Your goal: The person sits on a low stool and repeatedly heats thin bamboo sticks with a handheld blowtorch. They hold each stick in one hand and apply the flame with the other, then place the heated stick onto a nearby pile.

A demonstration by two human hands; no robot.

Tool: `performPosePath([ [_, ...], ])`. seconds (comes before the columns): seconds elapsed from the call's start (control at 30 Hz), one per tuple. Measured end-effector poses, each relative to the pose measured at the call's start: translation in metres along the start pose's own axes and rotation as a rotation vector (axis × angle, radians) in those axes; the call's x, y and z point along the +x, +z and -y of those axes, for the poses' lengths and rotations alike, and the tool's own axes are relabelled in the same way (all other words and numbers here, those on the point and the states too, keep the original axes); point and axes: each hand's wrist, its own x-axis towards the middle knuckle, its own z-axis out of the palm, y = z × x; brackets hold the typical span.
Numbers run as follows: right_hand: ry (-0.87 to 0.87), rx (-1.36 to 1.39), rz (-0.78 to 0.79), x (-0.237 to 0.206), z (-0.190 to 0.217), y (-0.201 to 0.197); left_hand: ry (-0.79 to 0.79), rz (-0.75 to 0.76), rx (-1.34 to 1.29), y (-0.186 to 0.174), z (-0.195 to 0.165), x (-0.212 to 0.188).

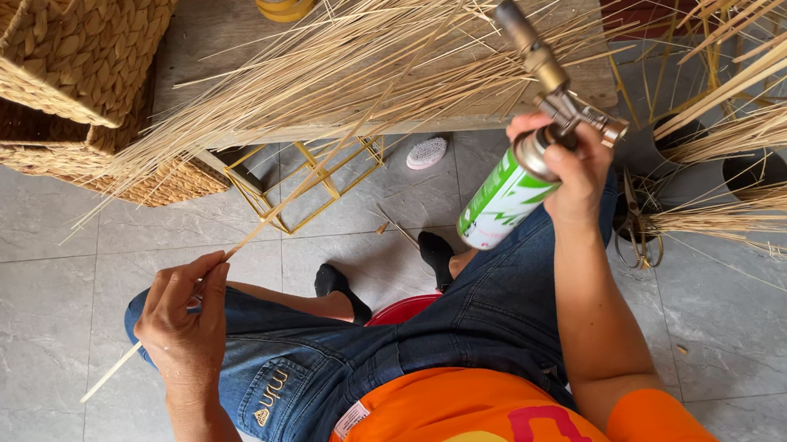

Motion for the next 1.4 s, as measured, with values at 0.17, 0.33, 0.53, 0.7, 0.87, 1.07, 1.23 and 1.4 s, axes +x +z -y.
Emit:
performPosePath([
  [0.17,-0.063,-0.018,-0.112,0.021,0.006,-0.01,-0.008,0.007,0.017,-0.001,0.002,-0.004],
  [0.33,-0.112,-0.028,-0.12,0.037,0.011,-0.018,-0.02,0.01,0.017,-0.004,0.004,-0.007],
  [0.53,-0.126,-0.025,-0.124,0.043,0.012,-0.021,-0.018,0.018,-0.001,-0.006,0.004,-0.008],
  [0.7,-0.048,-0.043,-0.111,0.027,0.005,-0.013,-0.008,0.002,0.008,-0.007,0.003,-0.006],
  [0.87,0.07,0.023,0.058,-0.011,-0.01,0.0,-0.003,-0.003,-0.001,-0.004,0.006,0.0],
  [1.07,0.151,0.082,0.262,-0.043,-0.023,0.024,-0.004,0.006,0.003,0.004,0.01,0.005],
  [1.23,0.221,-0.003,0.354,-0.057,-0.017,0.045,-0.011,0.018,-0.01,0.007,0.012,0.008],
  [1.4,0.272,-0.023,0.43,-0.061,-0.017,0.048,-0.019,0.017,-0.014,0.008,0.012,0.008],
])
